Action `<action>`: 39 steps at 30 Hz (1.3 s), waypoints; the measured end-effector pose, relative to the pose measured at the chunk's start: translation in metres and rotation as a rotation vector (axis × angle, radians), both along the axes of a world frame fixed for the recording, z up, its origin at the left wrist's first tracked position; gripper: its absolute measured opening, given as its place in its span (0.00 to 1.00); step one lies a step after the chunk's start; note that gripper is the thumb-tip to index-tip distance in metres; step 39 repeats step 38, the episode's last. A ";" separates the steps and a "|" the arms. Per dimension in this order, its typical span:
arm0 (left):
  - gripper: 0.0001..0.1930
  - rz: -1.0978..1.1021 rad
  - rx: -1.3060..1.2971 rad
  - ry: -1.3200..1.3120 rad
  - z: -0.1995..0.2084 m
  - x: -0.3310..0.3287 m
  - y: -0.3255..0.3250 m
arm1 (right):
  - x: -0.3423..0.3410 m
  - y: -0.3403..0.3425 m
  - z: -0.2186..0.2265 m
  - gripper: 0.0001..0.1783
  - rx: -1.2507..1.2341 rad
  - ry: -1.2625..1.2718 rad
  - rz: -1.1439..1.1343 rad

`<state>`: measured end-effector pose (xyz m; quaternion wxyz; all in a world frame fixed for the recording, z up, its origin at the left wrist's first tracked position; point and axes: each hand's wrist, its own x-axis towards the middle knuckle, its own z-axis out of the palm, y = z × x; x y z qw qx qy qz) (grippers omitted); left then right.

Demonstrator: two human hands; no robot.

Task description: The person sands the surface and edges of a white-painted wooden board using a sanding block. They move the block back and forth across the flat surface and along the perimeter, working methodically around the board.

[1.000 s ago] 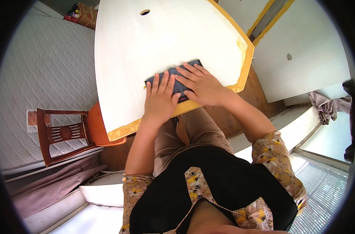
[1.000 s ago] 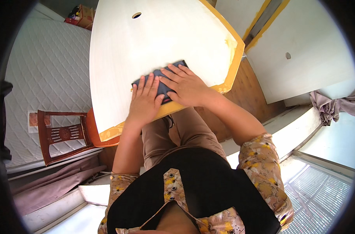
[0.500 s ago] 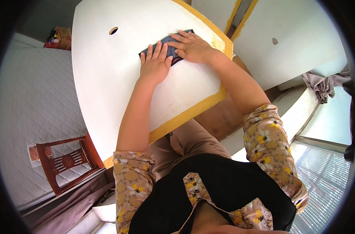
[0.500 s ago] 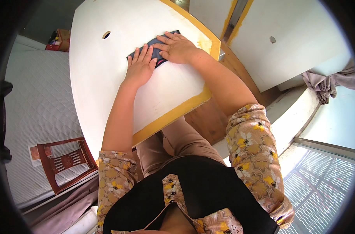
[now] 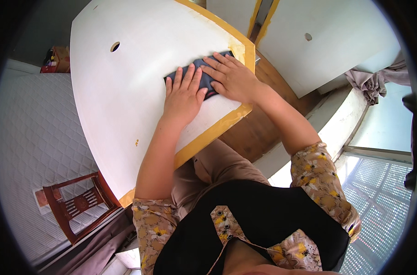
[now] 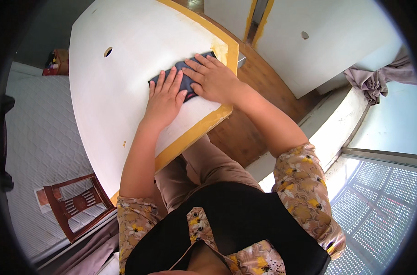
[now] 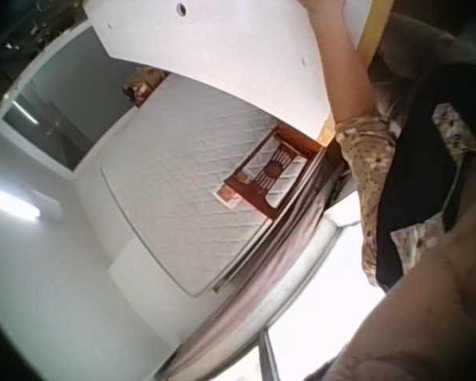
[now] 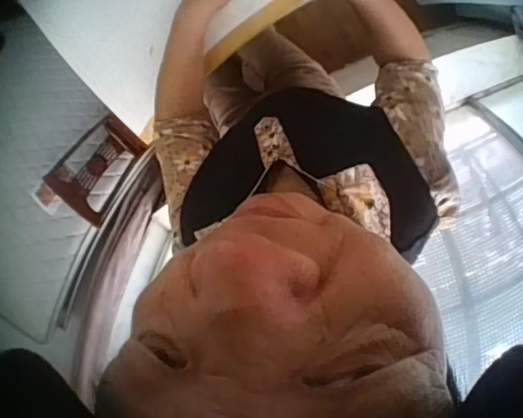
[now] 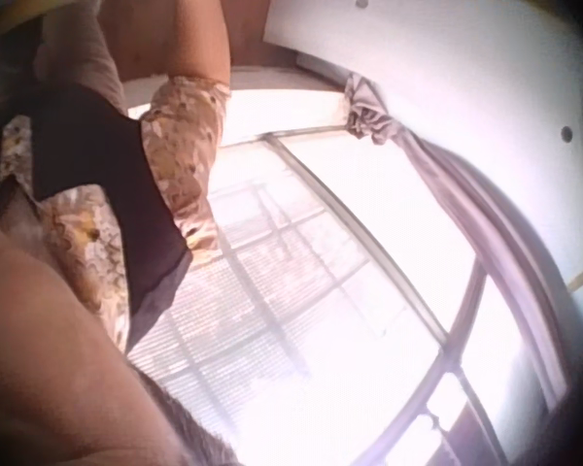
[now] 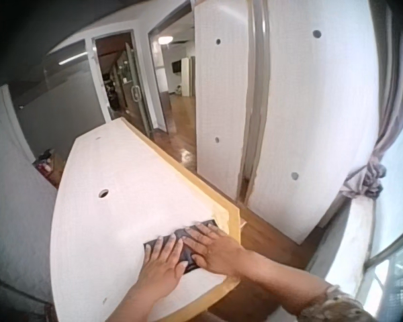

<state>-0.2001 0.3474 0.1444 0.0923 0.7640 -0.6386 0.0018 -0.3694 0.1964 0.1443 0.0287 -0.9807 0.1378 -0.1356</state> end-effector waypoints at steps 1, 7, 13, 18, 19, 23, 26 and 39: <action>0.32 0.010 0.000 -0.011 -0.001 0.005 -0.011 | 0.009 -0.011 0.001 0.31 -0.008 0.030 -0.023; 0.32 0.064 0.031 -0.008 -0.003 0.033 -0.082 | 0.046 -0.072 0.005 0.33 0.032 0.134 -0.140; 0.31 0.031 0.040 -0.034 -0.003 0.015 -0.073 | 0.023 -0.060 -0.003 0.33 0.007 0.091 -0.161; 0.30 -0.053 0.032 -0.062 0.003 -0.014 -0.027 | -0.018 -0.012 -0.001 0.33 -0.015 0.050 -0.140; 0.30 -0.064 0.022 -0.063 0.004 -0.019 -0.014 | -0.024 0.000 0.000 0.33 -0.015 0.032 -0.130; 0.30 -0.075 0.002 -0.018 0.006 -0.035 0.045 | -0.039 0.055 0.004 0.34 0.018 0.041 -0.094; 0.30 -0.049 -0.047 0.024 0.008 -0.040 0.093 | -0.034 0.093 0.008 0.36 0.060 0.093 -0.025; 0.33 0.154 0.026 -0.018 0.008 -0.014 0.179 | 0.025 0.141 0.003 0.37 0.131 0.129 0.246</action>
